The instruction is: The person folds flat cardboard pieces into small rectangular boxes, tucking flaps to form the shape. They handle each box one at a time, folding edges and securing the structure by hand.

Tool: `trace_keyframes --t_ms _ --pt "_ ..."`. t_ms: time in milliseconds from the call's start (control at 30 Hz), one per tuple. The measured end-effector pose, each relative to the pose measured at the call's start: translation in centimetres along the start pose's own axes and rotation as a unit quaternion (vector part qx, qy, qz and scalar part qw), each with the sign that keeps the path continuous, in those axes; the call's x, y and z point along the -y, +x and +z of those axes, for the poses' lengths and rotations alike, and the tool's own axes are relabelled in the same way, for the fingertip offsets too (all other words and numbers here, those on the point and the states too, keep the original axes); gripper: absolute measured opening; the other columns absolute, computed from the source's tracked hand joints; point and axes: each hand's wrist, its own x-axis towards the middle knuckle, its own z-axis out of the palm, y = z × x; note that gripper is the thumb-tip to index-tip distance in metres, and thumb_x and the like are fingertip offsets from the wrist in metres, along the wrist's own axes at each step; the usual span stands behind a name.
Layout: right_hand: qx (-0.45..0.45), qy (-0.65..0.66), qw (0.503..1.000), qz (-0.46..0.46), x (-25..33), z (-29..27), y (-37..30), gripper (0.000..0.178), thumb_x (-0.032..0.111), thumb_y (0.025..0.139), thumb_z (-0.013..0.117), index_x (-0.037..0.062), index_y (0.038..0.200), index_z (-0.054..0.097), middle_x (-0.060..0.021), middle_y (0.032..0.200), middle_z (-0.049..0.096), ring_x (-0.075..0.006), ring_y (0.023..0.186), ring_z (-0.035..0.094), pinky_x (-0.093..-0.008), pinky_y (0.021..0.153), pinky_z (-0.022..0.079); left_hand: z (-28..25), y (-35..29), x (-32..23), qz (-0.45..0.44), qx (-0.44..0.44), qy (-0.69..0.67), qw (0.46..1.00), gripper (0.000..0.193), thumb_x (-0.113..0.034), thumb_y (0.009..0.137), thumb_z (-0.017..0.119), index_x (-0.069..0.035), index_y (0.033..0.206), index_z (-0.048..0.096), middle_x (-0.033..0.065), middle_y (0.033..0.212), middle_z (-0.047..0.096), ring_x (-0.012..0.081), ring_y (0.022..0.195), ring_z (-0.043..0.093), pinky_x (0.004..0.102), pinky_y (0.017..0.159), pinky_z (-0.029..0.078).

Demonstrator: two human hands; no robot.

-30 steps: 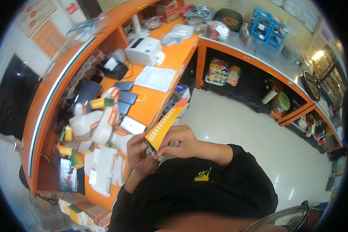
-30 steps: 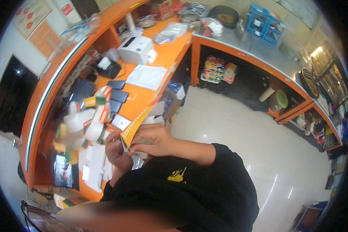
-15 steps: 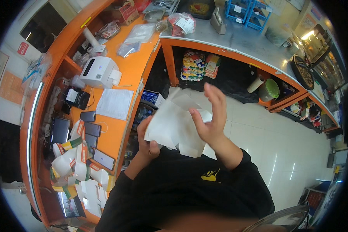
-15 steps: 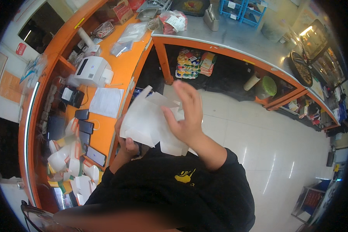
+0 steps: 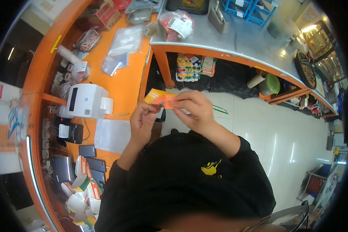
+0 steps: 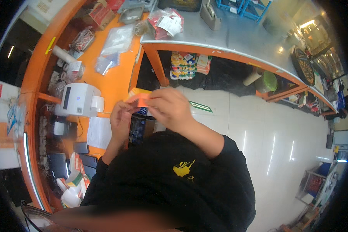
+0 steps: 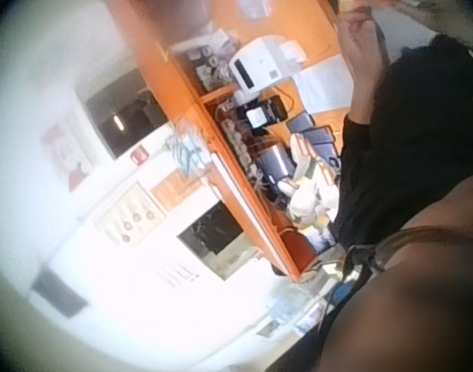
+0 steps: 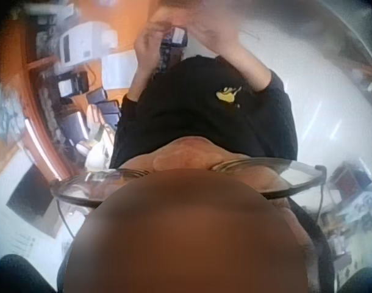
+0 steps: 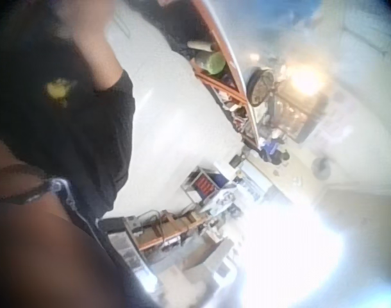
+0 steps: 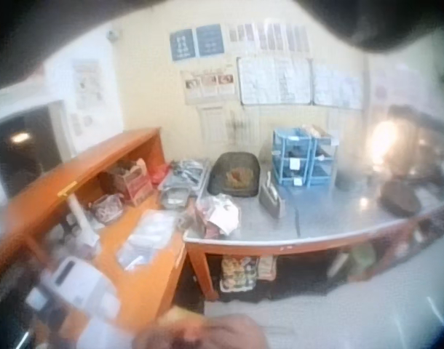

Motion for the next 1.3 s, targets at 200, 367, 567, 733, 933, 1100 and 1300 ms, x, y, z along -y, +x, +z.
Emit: trace_keyframes --t_ms 200,367,567,733,933,1100,1300 --pt "0.091 0.066 0.992 0.059 -4.2 4.5 1.4 0.024 0.004 0.069 0.079 0.0097 0.090 0.069 -0.0025 0.100 0.069 -0.0221 0.092 0.067 -0.0346 0.080 0.050 -1.4 4.8 2.8 -0.142 -0.128 -0.124 0.974 0.026 -0.021 0.101 0.054 -0.002 0.118 0.049 0.0071 0.110 0.059 0.0118 0.098 0.058 0.0271 0.089 0.048" --pt "0.054 0.162 0.984 0.048 -9.5 6.9 5.0 0.021 0.010 0.074 0.077 0.0108 0.092 0.068 -0.0005 0.101 0.069 -0.0194 0.094 0.067 -0.0341 0.080 0.049 -2.5 7.9 4.7 -0.095 -0.220 0.007 0.971 0.021 -0.015 0.101 0.053 -0.001 0.115 0.056 0.0089 0.106 0.064 0.0139 0.095 0.062 0.0271 0.086 0.049" --pt "0.091 0.271 0.957 0.047 -15.8 9.7 10.6 0.019 0.010 0.073 0.078 0.0106 0.088 0.066 -0.0009 0.105 0.067 -0.0188 0.098 0.065 -0.0341 0.081 0.046 -3.0 12.9 5.6 -0.060 -0.240 0.348 0.904 0.020 -0.005 0.099 0.053 0.005 0.115 0.061 0.0105 0.105 0.066 0.0156 0.095 0.062 0.0277 0.084 0.049" --pt "0.104 0.327 0.938 0.040 -20.8 11.3 14.3 0.015 0.016 0.077 0.074 0.0118 0.087 0.063 0.0005 0.108 0.064 -0.0187 0.101 0.062 -0.0363 0.086 0.042 -1.7 17.0 7.5 -0.113 -0.341 0.342 0.869 0.023 -0.009 0.099 0.053 0.007 0.111 0.065 0.0107 0.103 0.068 0.0164 0.093 0.064 0.0278 0.082 0.049" --pt "0.128 0.355 0.926 0.033 -26.5 11.6 16.9 0.014 0.018 0.080 0.072 0.0131 0.089 0.062 0.0007 0.108 0.064 -0.0194 0.103 0.061 -0.0392 0.088 0.042 -0.1 21.9 10.3 -0.128 -0.443 0.215 0.861 0.026 -0.016 0.097 0.060 0.008 0.107 0.065 0.0104 0.098 0.069 0.0158 0.089 0.065 0.0268 0.082 0.052" --pt "0.130 0.367 0.920 0.040 -29.3 11.5 18.8 0.013 0.022 0.084 0.069 0.0141 0.092 0.063 0.0010 0.108 0.064 -0.0186 0.104 0.060 -0.0398 0.086 0.042 -0.1 24.9 11.1 -0.149 -0.452 0.187 0.860 0.029 -0.016 0.095 0.064 0.009 0.109 0.063 0.0142 0.104 0.069 0.0188 0.092 0.067 0.0289 0.084 0.054" --pt "0.159 0.357 0.921 -0.009 -31.2 11.2 21.3 0.012 0.022 0.086 0.067 0.0146 0.094 0.064 0.0008 0.110 0.065 -0.0193 0.106 0.060 -0.0403 0.086 0.043 0.2 26.9 11.7 -0.103 -0.447 0.124 0.880 0.029 -0.014 0.095 0.062 0.010 0.113 0.061 0.0167 0.111 0.067 0.0209 0.098 0.067 0.0294 0.085 0.055"
